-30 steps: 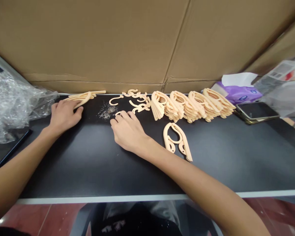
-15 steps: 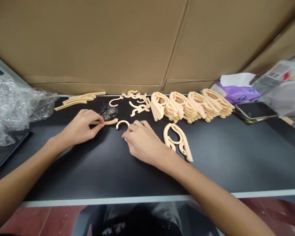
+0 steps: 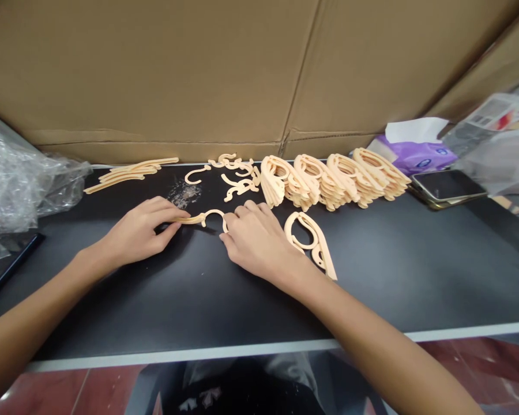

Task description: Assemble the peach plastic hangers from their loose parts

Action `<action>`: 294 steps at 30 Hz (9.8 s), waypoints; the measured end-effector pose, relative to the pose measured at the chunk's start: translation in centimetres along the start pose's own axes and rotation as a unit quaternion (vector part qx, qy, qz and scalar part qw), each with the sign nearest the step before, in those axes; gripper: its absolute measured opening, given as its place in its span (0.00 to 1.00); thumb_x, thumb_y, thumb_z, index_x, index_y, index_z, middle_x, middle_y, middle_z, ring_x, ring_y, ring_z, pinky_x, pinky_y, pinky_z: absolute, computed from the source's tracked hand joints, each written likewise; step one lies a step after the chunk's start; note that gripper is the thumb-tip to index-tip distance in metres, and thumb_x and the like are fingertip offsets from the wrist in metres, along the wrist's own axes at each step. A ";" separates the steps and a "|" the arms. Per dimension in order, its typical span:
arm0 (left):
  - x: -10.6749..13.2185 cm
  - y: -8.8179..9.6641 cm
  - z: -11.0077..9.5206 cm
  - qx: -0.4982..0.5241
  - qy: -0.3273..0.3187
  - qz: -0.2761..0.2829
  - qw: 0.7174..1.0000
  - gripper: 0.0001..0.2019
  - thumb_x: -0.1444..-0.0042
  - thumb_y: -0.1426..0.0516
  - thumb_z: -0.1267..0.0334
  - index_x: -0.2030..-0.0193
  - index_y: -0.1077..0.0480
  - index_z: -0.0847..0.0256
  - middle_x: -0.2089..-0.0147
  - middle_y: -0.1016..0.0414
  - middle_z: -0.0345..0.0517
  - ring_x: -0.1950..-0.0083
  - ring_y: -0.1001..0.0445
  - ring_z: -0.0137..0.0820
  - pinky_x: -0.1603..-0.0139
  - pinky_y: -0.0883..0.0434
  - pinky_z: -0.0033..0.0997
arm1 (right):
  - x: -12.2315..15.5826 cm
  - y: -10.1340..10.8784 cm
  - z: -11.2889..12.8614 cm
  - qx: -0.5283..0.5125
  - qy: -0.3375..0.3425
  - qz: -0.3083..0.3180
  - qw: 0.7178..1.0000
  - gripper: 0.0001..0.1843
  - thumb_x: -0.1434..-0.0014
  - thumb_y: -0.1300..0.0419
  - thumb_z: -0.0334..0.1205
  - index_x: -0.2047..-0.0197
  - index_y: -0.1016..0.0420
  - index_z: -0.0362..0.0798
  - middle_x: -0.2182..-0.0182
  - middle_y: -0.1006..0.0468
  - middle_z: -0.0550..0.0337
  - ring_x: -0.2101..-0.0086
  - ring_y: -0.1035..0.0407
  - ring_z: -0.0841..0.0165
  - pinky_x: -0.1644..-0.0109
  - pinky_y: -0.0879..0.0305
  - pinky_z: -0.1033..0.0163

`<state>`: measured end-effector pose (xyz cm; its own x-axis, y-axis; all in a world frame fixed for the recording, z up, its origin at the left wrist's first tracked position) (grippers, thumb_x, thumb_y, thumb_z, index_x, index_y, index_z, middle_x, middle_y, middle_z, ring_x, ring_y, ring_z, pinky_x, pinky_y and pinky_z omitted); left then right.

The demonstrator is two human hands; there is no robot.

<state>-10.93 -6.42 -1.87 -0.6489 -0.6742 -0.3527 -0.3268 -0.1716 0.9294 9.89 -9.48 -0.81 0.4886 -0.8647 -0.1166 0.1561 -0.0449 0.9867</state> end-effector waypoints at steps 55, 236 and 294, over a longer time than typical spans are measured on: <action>0.1 -0.6 -4.7 -0.006 -0.134 -0.020 0.991 0.13 0.29 0.48 0.65 0.54 0.21 0.61 0.62 0.20 0.47 0.63 0.24 0.33 0.64 0.31 0.34 | -0.6 -0.1 -2.3 -0.500 -0.102 0.010 0.860 0.03 0.51 0.34 0.35 0.71 0.23 0.47 0.73 0.19 0.61 0.70 0.26 0.68 0.64 0.33 0.63; -0.7 1.7 -0.7 0.439 0.247 -0.166 0.848 0.15 0.49 0.36 0.64 0.54 0.23 0.59 0.70 0.22 0.39 0.72 0.23 0.29 0.73 0.26 0.25 | 0.3 -0.7 1.8 -0.114 0.185 -0.173 0.961 0.25 0.31 0.50 0.29 0.33 0.32 0.48 0.56 0.22 0.51 0.59 0.32 0.63 0.52 0.32 0.56; -0.3 0.9 -0.1 0.268 0.227 0.007 0.936 0.17 0.44 0.38 0.50 0.56 0.20 0.60 0.62 0.24 0.46 0.62 0.25 0.33 0.61 0.26 0.31 | 0.1 -0.1 0.1 -0.086 -0.020 -0.041 0.995 0.17 0.30 0.54 0.31 0.45 0.28 0.44 0.56 0.22 0.50 0.58 0.27 0.61 0.59 0.39 0.60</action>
<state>-10.95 -6.43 -0.96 -0.3365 -0.9304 -0.1452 -0.6975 0.1426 0.7023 9.83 -9.57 -0.86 0.4345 -0.8806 -0.1889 0.3406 -0.0335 0.9396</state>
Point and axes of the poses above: each hand's wrist, its own x-axis away from the middle knuckle, its own y-axis out of the back of the hand, z = x × y, the point moved 4 cm from there along -x, towards the middle knuckle
